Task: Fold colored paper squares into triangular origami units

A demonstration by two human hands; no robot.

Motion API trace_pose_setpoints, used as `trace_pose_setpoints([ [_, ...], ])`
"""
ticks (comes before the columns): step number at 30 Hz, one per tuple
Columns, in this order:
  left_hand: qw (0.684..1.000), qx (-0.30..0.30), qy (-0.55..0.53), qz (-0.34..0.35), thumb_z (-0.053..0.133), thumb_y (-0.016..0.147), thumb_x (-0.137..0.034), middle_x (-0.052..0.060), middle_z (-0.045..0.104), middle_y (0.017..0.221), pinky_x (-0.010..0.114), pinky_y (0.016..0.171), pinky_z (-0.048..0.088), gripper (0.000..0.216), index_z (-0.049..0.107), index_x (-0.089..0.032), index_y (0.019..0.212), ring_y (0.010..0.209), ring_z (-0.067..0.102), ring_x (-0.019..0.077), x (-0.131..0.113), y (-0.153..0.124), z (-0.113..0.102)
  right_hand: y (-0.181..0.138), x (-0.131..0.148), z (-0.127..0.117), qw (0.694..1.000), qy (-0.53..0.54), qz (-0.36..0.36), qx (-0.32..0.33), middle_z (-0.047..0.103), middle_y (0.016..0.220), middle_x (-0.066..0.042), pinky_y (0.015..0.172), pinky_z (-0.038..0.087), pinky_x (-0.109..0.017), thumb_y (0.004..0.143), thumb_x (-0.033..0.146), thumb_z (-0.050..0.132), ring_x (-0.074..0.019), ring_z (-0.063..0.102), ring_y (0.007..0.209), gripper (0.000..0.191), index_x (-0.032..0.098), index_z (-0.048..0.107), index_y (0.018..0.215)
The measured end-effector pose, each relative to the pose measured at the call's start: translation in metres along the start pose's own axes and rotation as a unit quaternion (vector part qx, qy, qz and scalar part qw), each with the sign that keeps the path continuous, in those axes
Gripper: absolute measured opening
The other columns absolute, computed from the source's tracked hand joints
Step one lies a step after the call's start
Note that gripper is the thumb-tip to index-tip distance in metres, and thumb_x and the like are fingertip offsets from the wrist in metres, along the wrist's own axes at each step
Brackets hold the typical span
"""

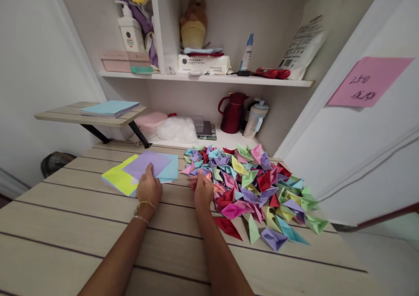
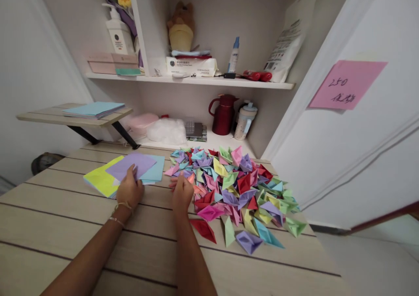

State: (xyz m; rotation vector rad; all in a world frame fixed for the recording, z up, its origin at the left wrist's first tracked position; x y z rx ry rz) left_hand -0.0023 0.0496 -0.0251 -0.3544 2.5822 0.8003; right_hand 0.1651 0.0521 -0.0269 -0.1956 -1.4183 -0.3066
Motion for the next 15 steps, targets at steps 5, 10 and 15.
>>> trace_pose_setpoints([
  [5,0.999,0.016,-0.002,-0.034,0.046,0.077,-0.016,0.008,0.064,0.114,0.036,0.082,0.048,0.05,0.045,-0.019,0.127,0.097,0.062,0.0257,-0.004,-0.002,-0.008,0.0,-0.002,0.001,1.0,0.016,0.004,0.001,0.058,0.048,0.0,0.046,0.039,-0.024,0.083,0.054,0.038,-0.0131,0.05,0.044,0.051,0.015,0.064,0.064],
  [10,1.0,0.018,0.013,0.021,0.046,0.075,-0.012,0.007,0.065,0.113,0.033,0.092,0.045,0.038,0.064,-0.018,0.108,0.105,0.059,0.0232,0.001,-0.004,-0.008,-0.002,-0.004,0.002,0.999,-0.021,-0.014,0.039,0.059,0.052,0.0,0.049,0.038,-0.023,0.083,0.051,0.041,-0.0134,0.052,0.05,0.047,0.016,0.066,0.065],
  [15,0.999,0.025,0.03,-0.032,0.043,0.074,-0.007,0.007,0.067,0.108,0.035,0.082,0.05,0.045,0.063,-0.019,0.112,0.093,0.065,0.0245,0.01,-0.001,-0.014,-0.002,-0.004,0.002,0.996,-0.056,-0.023,0.069,0.06,0.056,0.0,0.049,0.037,-0.022,0.083,0.05,0.042,-0.0137,0.052,0.053,0.044,0.016,0.066,0.068],
])
Point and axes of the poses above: each hand's wrist, its own y-axis towards the middle knuckle, its own z-axis out of the palm, x = y × z, the point moved 1 cm from there along y, towards the middle knuckle
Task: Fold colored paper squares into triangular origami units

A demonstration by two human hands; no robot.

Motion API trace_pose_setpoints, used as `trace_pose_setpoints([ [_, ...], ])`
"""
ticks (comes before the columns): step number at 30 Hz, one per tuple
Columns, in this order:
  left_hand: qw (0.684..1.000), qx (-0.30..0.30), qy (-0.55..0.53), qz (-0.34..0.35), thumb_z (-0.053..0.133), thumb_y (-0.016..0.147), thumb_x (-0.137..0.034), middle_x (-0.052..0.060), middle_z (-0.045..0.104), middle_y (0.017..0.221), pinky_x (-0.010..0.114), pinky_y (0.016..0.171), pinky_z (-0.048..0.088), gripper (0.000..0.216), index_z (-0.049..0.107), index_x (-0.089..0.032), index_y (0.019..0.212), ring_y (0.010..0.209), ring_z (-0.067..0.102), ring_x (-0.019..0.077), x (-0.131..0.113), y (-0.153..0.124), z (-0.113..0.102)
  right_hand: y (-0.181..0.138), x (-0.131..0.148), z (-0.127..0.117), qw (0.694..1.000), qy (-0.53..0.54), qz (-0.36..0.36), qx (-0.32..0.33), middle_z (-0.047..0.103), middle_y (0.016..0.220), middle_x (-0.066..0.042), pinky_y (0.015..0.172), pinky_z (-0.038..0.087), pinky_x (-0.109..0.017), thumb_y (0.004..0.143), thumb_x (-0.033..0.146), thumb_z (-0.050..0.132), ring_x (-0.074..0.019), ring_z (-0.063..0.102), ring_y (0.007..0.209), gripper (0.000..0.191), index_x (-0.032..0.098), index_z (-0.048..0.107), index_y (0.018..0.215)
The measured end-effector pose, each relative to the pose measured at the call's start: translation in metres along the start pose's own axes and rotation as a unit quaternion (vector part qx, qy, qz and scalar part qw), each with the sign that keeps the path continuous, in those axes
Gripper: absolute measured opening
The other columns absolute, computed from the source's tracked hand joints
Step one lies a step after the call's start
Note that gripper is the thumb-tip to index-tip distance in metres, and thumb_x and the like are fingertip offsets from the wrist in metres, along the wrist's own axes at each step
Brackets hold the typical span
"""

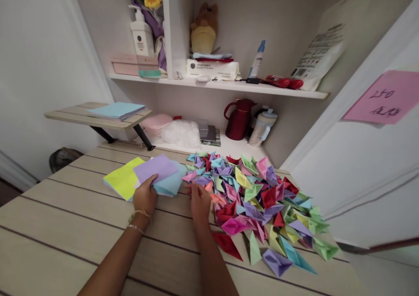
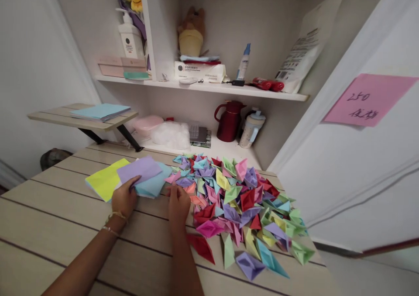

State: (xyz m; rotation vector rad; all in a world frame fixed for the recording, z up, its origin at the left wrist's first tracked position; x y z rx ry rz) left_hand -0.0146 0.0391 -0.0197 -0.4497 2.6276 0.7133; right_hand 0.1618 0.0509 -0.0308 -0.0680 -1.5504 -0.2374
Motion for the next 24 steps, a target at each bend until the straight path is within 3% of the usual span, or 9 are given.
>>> trace_pose_setpoints([
  [2,0.999,-0.03,0.012,-0.015,0.043,0.075,-0.008,0.006,0.066,0.111,0.036,0.081,0.051,0.044,0.062,-0.02,0.113,0.092,0.065,0.0249,0.005,0.002,-0.004,0.0,0.001,-0.001,1.0,-0.003,0.0,0.001,0.061,0.057,-0.001,0.049,0.036,-0.022,0.083,0.049,0.042,-0.0135,0.051,0.052,0.043,0.015,0.065,0.068],
  [4,0.998,-0.06,0.015,0.016,0.043,0.074,-0.005,0.007,0.064,0.116,0.034,0.089,0.047,0.045,0.061,-0.018,0.113,0.102,0.061,0.0227,0.009,0.005,-0.009,0.001,0.001,-0.002,1.0,-0.012,-0.001,0.008,0.061,0.056,-0.001,0.049,0.036,-0.022,0.083,0.047,0.042,-0.0135,0.051,0.051,0.042,0.015,0.065,0.068],
  [8,0.993,-0.054,0.082,0.066,0.041,0.07,0.002,0.013,0.06,0.12,0.037,0.101,0.037,0.045,0.059,-0.01,0.11,0.117,0.051,0.0233,0.015,0.009,-0.022,0.003,-0.001,-0.004,0.999,-0.028,-0.017,0.025,0.061,0.057,-0.001,0.049,0.036,-0.022,0.084,0.047,0.041,-0.0143,0.053,0.053,0.041,0.016,0.065,0.068],
  [11,0.989,0.001,0.149,0.01,0.049,0.073,-0.008,0.023,0.059,0.113,0.042,0.086,0.046,0.04,0.052,-0.005,0.113,0.109,0.055,0.0317,0.015,0.008,-0.036,0.004,-0.004,-0.004,0.998,-0.039,-0.029,0.036,0.062,0.057,-0.001,0.05,0.037,-0.022,0.084,0.046,0.04,-0.0146,0.054,0.054,0.041,0.016,0.065,0.07],
  [14,0.981,0.095,0.17,-0.011,0.051,0.078,-0.021,0.022,0.064,0.099,0.04,0.072,0.049,0.04,0.05,-0.006,0.115,0.09,0.063,0.0327,0.02,0.01,-0.048,0.005,-0.006,-0.005,0.996,-0.067,-0.041,0.049,0.064,0.06,-0.002,0.052,0.038,-0.022,0.084,0.045,0.041,-0.0146,0.055,0.055,0.041,0.016,0.067,0.071],
  [17,0.969,0.178,0.157,0.064,0.04,0.08,-0.011,0.016,0.068,0.094,0.037,0.078,0.047,0.035,0.058,-0.014,0.11,0.089,0.064,0.0279,0.033,0.02,-0.057,0.005,-0.009,-0.005,0.993,-0.095,-0.046,0.058,0.065,0.06,-0.002,0.051,0.037,-0.022,0.084,0.045,0.042,-0.0146,0.056,0.055,0.041,0.016,0.068,0.073],
  [21,0.954,0.235,0.029,0.183,0.043,0.074,-0.009,0.009,0.066,0.111,0.032,0.09,0.042,0.039,0.064,-0.02,0.104,0.104,0.059,0.0229,0.057,0.042,-0.071,0.003,-0.011,-0.004,0.987,-0.125,-0.072,0.072,0.065,0.061,-0.002,0.053,0.039,-0.023,0.085,0.045,0.042,-0.0151,0.055,0.055,0.04,0.016,0.069,0.076],
  [23,0.951,0.255,-0.001,0.174,0.044,0.074,-0.014,0.008,0.069,0.102,0.03,0.083,0.045,0.032,0.068,-0.02,0.094,0.096,0.062,0.0229,0.067,0.052,-0.079,0.001,-0.011,-0.004,0.979,-0.158,-0.097,0.086,0.067,0.068,-0.003,0.055,0.041,-0.024,0.083,0.043,0.045,-0.0161,0.057,0.06,0.035,0.017,0.069,0.082],
  [24,0.962,0.228,0.0,0.147,0.043,0.076,-0.017,0.008,0.07,0.098,0.03,0.079,0.047,0.031,0.069,-0.019,0.092,0.09,0.064,0.0234,0.072,0.057,-0.082,-0.001,-0.01,-0.004,0.974,-0.177,-0.115,0.087,0.068,0.074,-0.004,0.057,0.042,-0.025,0.082,0.042,0.048,-0.0167,0.058,0.064,0.032,0.018,0.069,0.088],
])
Point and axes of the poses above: each hand's wrist, its own y-axis towards the middle knuckle, its own z-axis out of the palm, x = y × z, the point moved 1 cm from there along y, towards the middle knuckle
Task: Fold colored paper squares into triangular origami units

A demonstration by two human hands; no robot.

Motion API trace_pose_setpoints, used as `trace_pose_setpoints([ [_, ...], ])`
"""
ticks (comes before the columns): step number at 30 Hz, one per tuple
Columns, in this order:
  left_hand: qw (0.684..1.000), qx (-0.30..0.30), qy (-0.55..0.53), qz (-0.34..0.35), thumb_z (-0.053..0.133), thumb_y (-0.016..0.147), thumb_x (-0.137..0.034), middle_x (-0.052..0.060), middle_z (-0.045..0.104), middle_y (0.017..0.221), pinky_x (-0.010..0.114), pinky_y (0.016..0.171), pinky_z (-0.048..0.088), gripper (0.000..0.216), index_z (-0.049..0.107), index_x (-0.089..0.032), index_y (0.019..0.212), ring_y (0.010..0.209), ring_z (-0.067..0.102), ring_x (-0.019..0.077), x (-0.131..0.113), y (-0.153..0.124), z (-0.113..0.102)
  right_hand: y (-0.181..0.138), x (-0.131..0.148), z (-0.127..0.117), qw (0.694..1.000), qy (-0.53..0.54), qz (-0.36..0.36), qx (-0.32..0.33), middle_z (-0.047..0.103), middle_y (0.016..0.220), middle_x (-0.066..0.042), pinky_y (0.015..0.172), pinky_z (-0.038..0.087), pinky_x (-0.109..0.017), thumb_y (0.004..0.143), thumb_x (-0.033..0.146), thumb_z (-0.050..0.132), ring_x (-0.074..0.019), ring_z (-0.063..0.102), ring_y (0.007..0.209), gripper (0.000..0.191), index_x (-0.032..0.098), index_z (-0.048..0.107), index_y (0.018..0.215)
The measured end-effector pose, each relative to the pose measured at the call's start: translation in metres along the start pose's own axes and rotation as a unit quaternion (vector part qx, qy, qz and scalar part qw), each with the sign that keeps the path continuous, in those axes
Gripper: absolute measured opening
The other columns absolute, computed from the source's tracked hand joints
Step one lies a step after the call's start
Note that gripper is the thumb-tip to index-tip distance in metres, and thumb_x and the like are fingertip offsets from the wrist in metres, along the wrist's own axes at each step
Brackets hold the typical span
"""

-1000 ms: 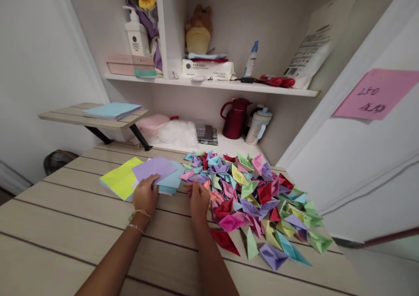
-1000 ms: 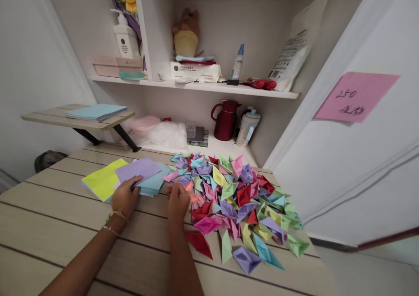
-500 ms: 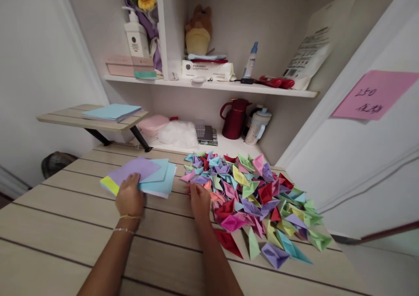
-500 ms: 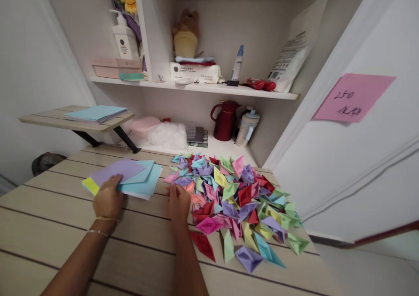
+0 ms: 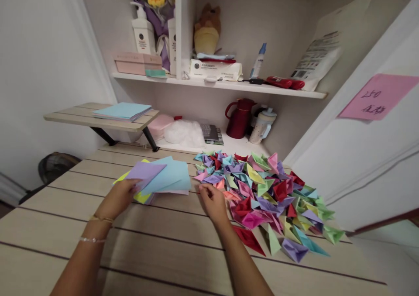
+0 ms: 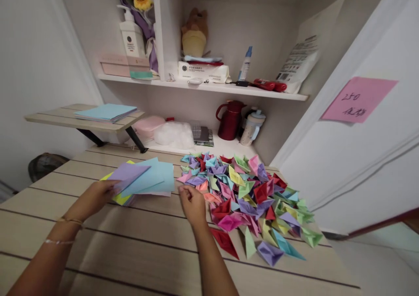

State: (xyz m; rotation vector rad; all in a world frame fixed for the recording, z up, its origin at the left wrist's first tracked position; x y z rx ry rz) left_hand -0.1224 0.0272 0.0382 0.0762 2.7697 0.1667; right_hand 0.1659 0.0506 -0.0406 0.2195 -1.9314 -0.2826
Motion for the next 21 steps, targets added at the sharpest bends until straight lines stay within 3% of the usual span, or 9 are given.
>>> trace_pose_setpoints([
  [5,0.958,-0.261,-0.023,-0.114,0.046,0.078,-0.031,0.007,0.071,0.081,0.029,0.067,0.047,0.03,0.065,-0.016,0.096,0.073,0.065,0.0215,0.011,-0.002,-0.009,-0.006,0.007,-0.001,0.991,-0.089,-0.098,0.034,0.063,0.112,-0.007,0.087,0.044,-0.035,0.081,0.033,0.052,-0.0224,0.056,0.101,0.037,0.023,0.058,0.116],
  [10,0.884,-0.429,-0.073,-0.171,0.048,0.08,-0.036,0.007,0.069,0.089,0.027,0.073,0.047,0.031,0.062,-0.017,0.1,0.08,0.064,0.0193,0.01,-0.007,-0.005,-0.011,0.014,0.008,0.972,-0.185,-0.124,0.069,0.056,0.122,-0.009,0.092,0.042,-0.041,0.077,0.032,0.057,-0.0255,0.05,0.111,0.057,0.024,0.042,0.132],
  [14,0.87,-0.448,-0.092,-0.184,0.047,0.082,-0.036,0.008,0.068,0.091,0.029,0.075,0.046,0.031,0.062,-0.016,0.101,0.081,0.063,0.0203,0.006,-0.005,-0.001,-0.008,0.019,0.024,0.965,-0.229,-0.12,0.052,0.056,0.122,-0.01,0.093,0.041,-0.044,0.074,0.029,0.061,-0.0281,0.048,0.112,0.066,0.022,0.037,0.136],
  [18,0.872,-0.446,-0.101,-0.176,0.046,0.084,-0.036,0.008,0.068,0.091,0.03,0.077,0.046,0.031,0.062,-0.016,0.101,0.083,0.062,0.0208,-0.002,-0.002,0.004,0.003,0.027,0.049,0.968,-0.219,-0.122,0.031,0.058,0.119,-0.01,0.092,0.041,-0.043,0.073,0.022,0.059,-0.0274,0.049,0.11,0.065,0.02,0.039,0.135],
  [21,0.874,-0.439,-0.098,-0.184,0.046,0.084,-0.038,0.008,0.068,0.087,0.031,0.075,0.045,0.031,0.062,-0.016,0.098,0.082,0.061,0.0216,-0.007,-0.003,0.006,0.01,0.032,0.069,0.966,-0.217,-0.129,0.055,0.063,0.111,-0.008,0.088,0.044,-0.042,0.076,0.015,0.054,-0.0247,0.054,0.102,0.055,0.023,0.046,0.13],
])
Point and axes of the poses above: each hand's wrist, its own y-axis towards the middle knuckle, its own z-axis out of the palm, x = y × z, the point moved 1 cm from there along y, towards the middle knuckle
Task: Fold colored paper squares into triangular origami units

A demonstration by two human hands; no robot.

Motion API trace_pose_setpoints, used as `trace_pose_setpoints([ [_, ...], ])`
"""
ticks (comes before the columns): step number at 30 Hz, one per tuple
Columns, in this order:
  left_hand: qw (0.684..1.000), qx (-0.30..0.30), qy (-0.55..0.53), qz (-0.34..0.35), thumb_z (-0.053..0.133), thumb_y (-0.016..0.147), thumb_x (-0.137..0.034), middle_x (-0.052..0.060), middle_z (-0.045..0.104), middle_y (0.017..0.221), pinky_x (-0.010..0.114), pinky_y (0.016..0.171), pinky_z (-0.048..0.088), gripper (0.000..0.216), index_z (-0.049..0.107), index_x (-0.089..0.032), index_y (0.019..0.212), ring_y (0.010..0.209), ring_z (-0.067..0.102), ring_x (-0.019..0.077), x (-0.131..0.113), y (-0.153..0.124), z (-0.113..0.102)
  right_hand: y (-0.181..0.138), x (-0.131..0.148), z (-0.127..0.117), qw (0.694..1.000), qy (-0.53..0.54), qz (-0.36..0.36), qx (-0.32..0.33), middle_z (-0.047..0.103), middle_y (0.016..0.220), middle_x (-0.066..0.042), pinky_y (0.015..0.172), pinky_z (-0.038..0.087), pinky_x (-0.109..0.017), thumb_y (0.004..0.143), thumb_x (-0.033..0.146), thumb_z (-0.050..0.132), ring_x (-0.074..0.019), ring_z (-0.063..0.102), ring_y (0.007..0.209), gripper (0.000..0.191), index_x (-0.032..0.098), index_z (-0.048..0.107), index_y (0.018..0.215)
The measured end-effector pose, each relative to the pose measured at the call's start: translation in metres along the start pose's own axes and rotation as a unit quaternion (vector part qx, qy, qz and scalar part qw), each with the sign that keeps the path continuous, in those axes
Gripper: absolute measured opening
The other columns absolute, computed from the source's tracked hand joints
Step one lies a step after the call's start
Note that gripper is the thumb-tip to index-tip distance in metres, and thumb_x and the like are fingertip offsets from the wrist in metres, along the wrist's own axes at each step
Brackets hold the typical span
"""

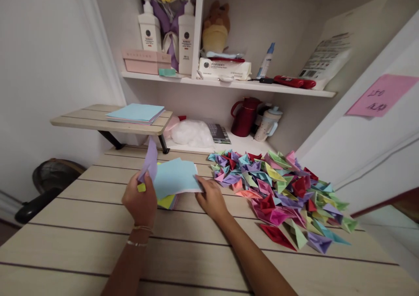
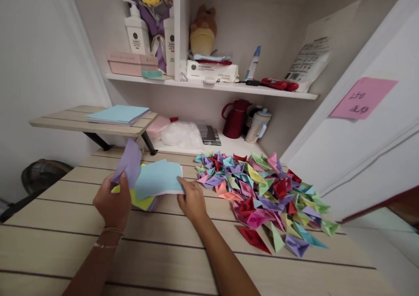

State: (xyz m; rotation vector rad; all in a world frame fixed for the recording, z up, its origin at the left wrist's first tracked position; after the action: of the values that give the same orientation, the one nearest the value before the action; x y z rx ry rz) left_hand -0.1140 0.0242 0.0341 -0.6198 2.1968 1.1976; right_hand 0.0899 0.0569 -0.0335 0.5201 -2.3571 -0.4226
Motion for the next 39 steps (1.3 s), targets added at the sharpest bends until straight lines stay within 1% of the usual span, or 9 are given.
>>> trace_pose_setpoints([
  [3,1.0,0.0,0.005,-0.008,0.044,0.084,-0.04,0.01,0.067,0.084,0.031,0.072,0.044,0.034,0.063,-0.014,0.095,0.079,0.061,0.0224,-0.003,-0.003,-0.002,0.003,0.008,0.01,0.997,-0.008,-0.069,0.022,0.061,0.118,-0.005,0.091,0.042,-0.042,0.08,0.012,0.05,-0.0233,0.053,0.107,0.041,0.029,0.06,0.115],
  [10,0.996,-0.025,-0.081,0.018,0.048,0.084,-0.035,0.01,0.067,0.092,0.031,0.079,0.044,0.028,0.062,-0.015,0.096,0.087,0.06,0.0209,-0.011,-0.016,-0.011,-0.002,0.011,0.011,0.986,0.086,-0.14,0.013,0.054,0.126,-0.006,0.096,0.042,-0.036,0.083,0.011,0.043,-0.0186,0.05,0.114,0.041,0.027,0.059,0.117],
  [13,0.982,0.056,-0.171,0.051,0.052,0.081,-0.034,0.007,0.068,0.091,0.031,0.083,0.043,0.022,0.065,-0.018,0.089,0.089,0.06,0.02,-0.013,-0.023,-0.008,-0.002,0.015,0.005,0.981,0.135,-0.141,0.017,0.055,0.125,-0.005,0.098,0.04,-0.037,0.076,0.01,0.047,-0.0191,0.05,0.114,0.051,0.028,0.052,0.124],
  [16,0.933,0.186,-0.308,-0.015,0.061,0.074,-0.036,0.003,0.068,0.078,0.028,0.072,0.047,0.019,0.066,-0.019,0.08,0.076,0.061,0.0172,-0.013,-0.028,0.0,-0.002,0.015,-0.003,0.975,0.197,-0.092,-0.042,0.055,0.124,-0.008,0.097,0.039,-0.04,0.072,0.021,0.058,-0.023,0.05,0.114,0.061,0.024,0.044,0.13],
  [20,0.812,0.278,-0.473,-0.199,0.068,0.066,-0.042,-0.001,0.063,0.063,0.021,0.051,0.043,0.03,0.063,-0.015,0.079,0.055,0.054,0.0112,-0.019,-0.031,0.005,-0.003,0.008,-0.012,0.94,0.334,0.001,-0.073,0.045,0.134,-0.014,0.092,0.041,-0.039,0.07,0.045,0.063,-0.0267,0.045,0.12,0.079,0.019,0.03,0.138],
  [24,0.728,0.364,-0.519,-0.259,0.07,0.064,-0.042,0.001,0.067,0.071,0.022,0.054,0.045,0.039,0.064,-0.015,0.092,0.057,0.057,0.0114,-0.028,-0.036,-0.001,-0.009,0.006,-0.021,0.862,0.495,0.102,-0.013,0.066,0.103,-0.012,0.074,0.049,-0.035,0.071,0.058,0.058,-0.0251,0.062,0.091,0.063,0.018,0.051,0.121],
  [28,0.714,0.451,-0.482,-0.235,0.069,0.066,-0.042,0.003,0.068,0.073,0.024,0.055,0.047,0.038,0.062,-0.014,0.091,0.06,0.061,0.0141,-0.023,-0.048,-0.003,-0.032,0.0,-0.038,0.823,0.534,0.177,0.082,0.069,0.075,-0.005,0.061,0.049,-0.029,0.062,0.042,0.074,-0.0171,0.063,0.063,0.038,0.015,0.064,0.086],
  [33,0.67,0.599,-0.418,-0.133,0.067,0.068,-0.037,-0.002,0.061,0.057,0.02,0.042,0.042,0.033,0.056,-0.016,0.09,0.043,0.055,0.0107,-0.011,-0.07,0.001,-0.066,-0.026,-0.07,0.809,0.535,0.237,0.049,0.068,0.068,-0.003,0.049,0.044,-0.024,0.065,0.038,0.072,-0.0135,0.058,0.051,0.037,0.016,0.062,0.092],
  [39,0.677,0.613,-0.403,-0.061,0.058,0.075,-0.041,-0.005,0.056,0.052,0.021,0.042,0.041,0.027,0.051,-0.018,0.087,0.039,0.053,0.0104,-0.021,-0.09,0.014,-0.078,-0.041,-0.087,0.778,0.58,0.236,0.038,0.071,0.082,-0.005,0.062,0.049,-0.029,0.06,0.032,0.073,-0.0189,0.065,0.067,0.034,0.018,0.064,0.089],
])
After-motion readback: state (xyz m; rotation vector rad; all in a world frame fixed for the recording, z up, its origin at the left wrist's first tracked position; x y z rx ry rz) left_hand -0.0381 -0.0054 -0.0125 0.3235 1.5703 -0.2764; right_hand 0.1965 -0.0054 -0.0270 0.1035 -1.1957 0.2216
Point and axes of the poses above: each hand's wrist, its own y-axis towards the middle knuckle, its own z-axis out of the palm, x = y × z, the point moved 1 cm from there along y, towards the middle knuckle
